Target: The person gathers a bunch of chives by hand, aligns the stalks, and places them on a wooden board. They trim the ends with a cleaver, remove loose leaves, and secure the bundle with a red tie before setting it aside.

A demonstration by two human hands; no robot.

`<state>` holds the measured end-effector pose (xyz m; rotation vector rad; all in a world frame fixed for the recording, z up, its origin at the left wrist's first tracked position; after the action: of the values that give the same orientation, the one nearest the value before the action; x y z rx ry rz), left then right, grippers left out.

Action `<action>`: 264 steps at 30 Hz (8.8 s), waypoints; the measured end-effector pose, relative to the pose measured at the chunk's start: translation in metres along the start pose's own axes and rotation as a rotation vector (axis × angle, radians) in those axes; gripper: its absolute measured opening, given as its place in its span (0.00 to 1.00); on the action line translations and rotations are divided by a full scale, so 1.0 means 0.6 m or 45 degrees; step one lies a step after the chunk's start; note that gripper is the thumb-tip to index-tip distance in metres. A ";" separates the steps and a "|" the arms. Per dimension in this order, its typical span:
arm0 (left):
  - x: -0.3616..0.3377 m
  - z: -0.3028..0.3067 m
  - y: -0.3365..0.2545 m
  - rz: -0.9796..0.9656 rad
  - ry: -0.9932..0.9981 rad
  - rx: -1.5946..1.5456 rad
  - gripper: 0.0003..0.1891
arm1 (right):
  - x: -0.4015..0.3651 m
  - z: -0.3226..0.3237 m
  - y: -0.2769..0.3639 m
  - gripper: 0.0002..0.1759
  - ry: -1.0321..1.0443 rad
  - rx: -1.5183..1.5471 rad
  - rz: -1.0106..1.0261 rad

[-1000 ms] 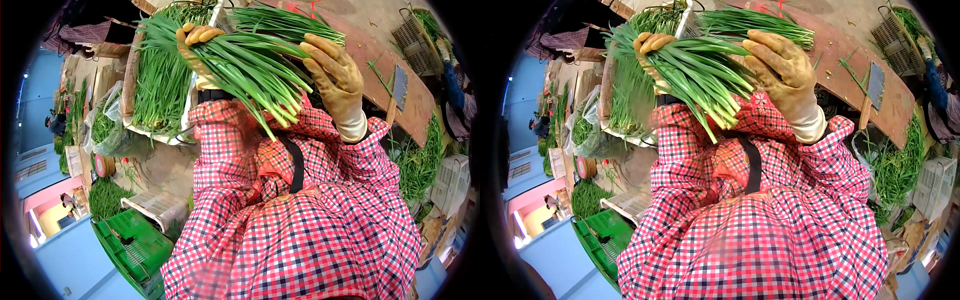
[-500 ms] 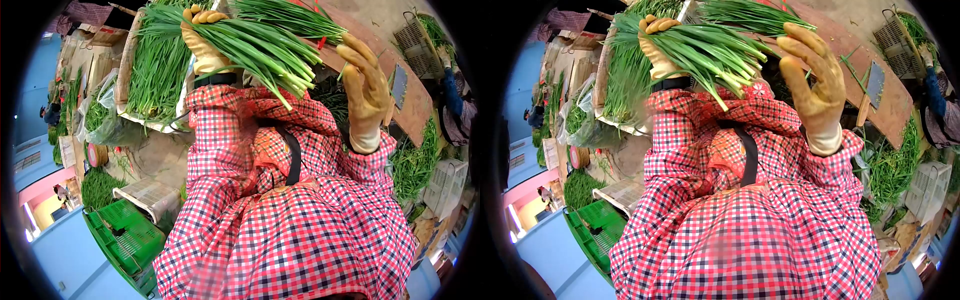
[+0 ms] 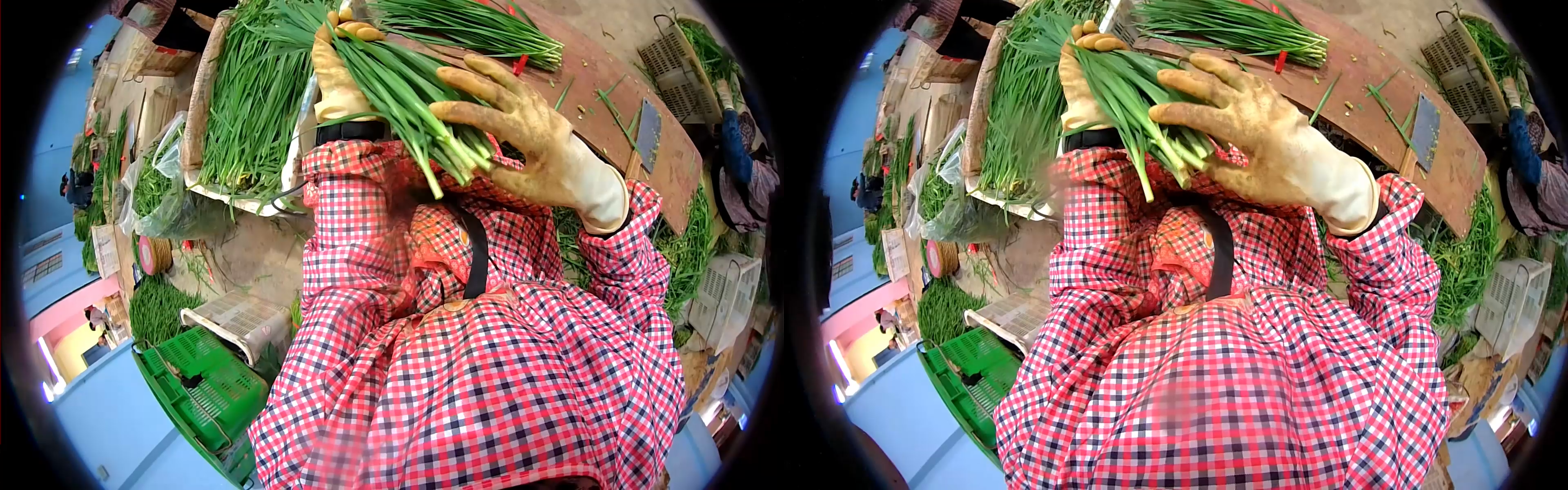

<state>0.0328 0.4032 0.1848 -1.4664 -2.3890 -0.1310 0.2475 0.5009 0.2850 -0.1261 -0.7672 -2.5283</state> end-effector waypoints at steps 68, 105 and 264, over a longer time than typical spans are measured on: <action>0.002 0.054 -0.008 -0.619 -0.995 0.686 0.11 | -0.057 -0.021 -0.142 0.10 -0.803 1.248 -0.501; 0.023 0.006 0.164 0.034 -0.517 0.193 0.12 | -0.020 0.125 -0.107 0.13 -0.766 0.118 -0.411; -0.013 -0.052 -0.014 -0.377 0.482 0.048 0.18 | -0.188 -0.089 -0.119 0.15 -0.158 0.382 -1.346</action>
<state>0.0360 0.3850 0.2122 -0.9599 -2.2580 -0.3945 0.3149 0.5716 0.1796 0.3145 -1.5611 -3.3176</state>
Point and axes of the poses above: each hand's wrist, its own x-axis towards the middle knuckle, its own z-axis out of the back of the hand, y = z × x, the point moved 6 cm from there along x, towards the middle knuckle, and after that the axes turned 14 degrees about y, right-handed, at the moved point
